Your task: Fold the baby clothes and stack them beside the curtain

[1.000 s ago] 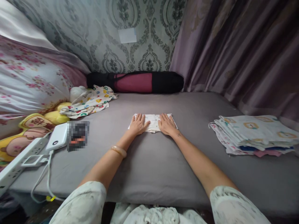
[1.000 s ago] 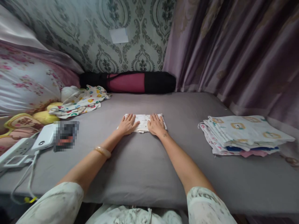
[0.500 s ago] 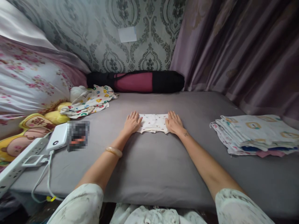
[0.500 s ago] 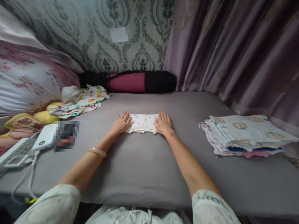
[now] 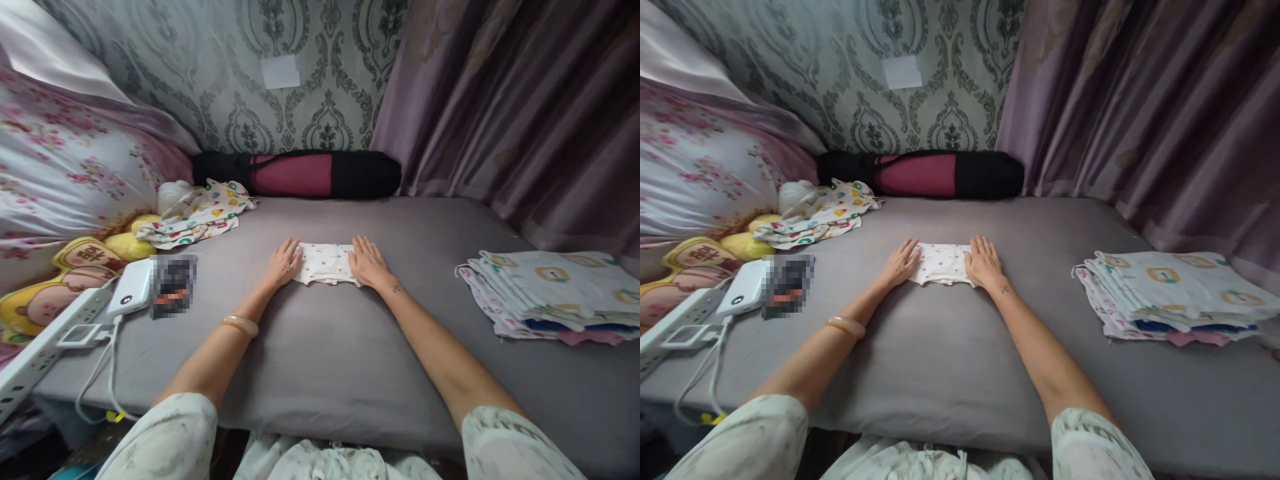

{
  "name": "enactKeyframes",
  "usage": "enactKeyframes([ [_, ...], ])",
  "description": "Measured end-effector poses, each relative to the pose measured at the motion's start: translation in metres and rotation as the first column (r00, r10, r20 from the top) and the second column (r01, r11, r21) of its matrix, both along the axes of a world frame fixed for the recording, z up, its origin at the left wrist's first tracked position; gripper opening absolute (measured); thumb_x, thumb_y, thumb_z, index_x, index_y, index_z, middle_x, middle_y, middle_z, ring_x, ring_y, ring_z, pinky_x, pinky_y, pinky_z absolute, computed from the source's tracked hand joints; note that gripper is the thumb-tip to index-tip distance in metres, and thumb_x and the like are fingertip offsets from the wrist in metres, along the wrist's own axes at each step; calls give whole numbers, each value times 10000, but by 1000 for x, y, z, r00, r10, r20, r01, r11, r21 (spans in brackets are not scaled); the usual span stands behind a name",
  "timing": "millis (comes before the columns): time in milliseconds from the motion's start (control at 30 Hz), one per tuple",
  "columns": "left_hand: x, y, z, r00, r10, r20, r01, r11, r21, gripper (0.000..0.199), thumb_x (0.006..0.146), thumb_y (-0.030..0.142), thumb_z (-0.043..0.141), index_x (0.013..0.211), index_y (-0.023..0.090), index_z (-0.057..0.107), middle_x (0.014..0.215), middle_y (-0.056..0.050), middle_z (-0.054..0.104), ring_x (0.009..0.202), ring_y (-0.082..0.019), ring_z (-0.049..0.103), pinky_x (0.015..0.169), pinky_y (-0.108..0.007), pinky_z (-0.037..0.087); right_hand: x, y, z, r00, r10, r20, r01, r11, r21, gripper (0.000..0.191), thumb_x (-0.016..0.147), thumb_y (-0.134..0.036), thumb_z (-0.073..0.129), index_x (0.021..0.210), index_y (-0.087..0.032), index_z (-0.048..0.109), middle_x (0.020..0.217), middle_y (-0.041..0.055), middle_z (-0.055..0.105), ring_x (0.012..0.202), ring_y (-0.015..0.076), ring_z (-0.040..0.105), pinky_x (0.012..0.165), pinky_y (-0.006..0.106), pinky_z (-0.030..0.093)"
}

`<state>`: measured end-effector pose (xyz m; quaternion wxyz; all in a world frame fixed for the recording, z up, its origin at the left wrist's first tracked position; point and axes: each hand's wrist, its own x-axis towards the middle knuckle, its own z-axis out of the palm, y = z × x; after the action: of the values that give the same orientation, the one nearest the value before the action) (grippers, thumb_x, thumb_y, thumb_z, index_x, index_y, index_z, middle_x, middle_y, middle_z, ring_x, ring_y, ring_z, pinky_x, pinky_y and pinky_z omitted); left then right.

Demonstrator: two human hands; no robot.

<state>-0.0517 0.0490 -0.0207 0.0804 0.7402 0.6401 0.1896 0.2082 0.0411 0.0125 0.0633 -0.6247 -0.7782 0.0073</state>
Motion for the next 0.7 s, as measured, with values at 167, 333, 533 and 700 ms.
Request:
enactKeyframes([
  [167, -11, -4, -10, 999, -44, 31, 41, 994, 98, 468, 953, 347, 360, 1376, 195, 490, 1449, -127, 480, 1348, -255, 440, 1128, -429, 338, -10, -6, -5, 999, 31, 11, -30, 997, -74, 612, 986, -341, 187, 1493, -23, 314, 1566, 138, 287, 1455, 241, 219, 1190, 379, 142],
  [333, -12, -5, -13, 994, -14, 105, -1, 990, 144, 495, 932, 335, 389, 1376, 124, 449, 1390, -167, 523, 1337, -273, 444, 1127, -446, 340, -11, -4, -4, 1000, 28, 8, -27, 996, -90, 607, 985, -339, 202, 1492, -25, 317, 1564, 143, 292, 1452, 253, 223, 1189, 395, 144],
  [533, -13, -7, -12, 989, 41, 141, -62, 987, 150, 495, 912, 321, 405, 1365, 123, 427, 1394, -175, 508, 1359, -274, 413, 1128, -451, 341, -47, 2, -2, 992, 88, -87, -92, 995, -46, 614, 985, -354, 196, 1505, -42, 288, 1578, 128, 261, 1455, 238, 217, 1185, 390, 160],
  [700, -13, -7, -14, 987, 58, 150, -81, 985, 150, 517, 887, 321, 438, 1361, 115, 418, 1402, -183, 498, 1386, -293, 371, 1136, -468, 325, -59, 3, -11, 990, 113, -79, -117, 992, -44, 609, 980, -351, 222, 1492, -33, 312, 1563, 135, 296, 1439, 237, 255, 1186, 399, 137],
])
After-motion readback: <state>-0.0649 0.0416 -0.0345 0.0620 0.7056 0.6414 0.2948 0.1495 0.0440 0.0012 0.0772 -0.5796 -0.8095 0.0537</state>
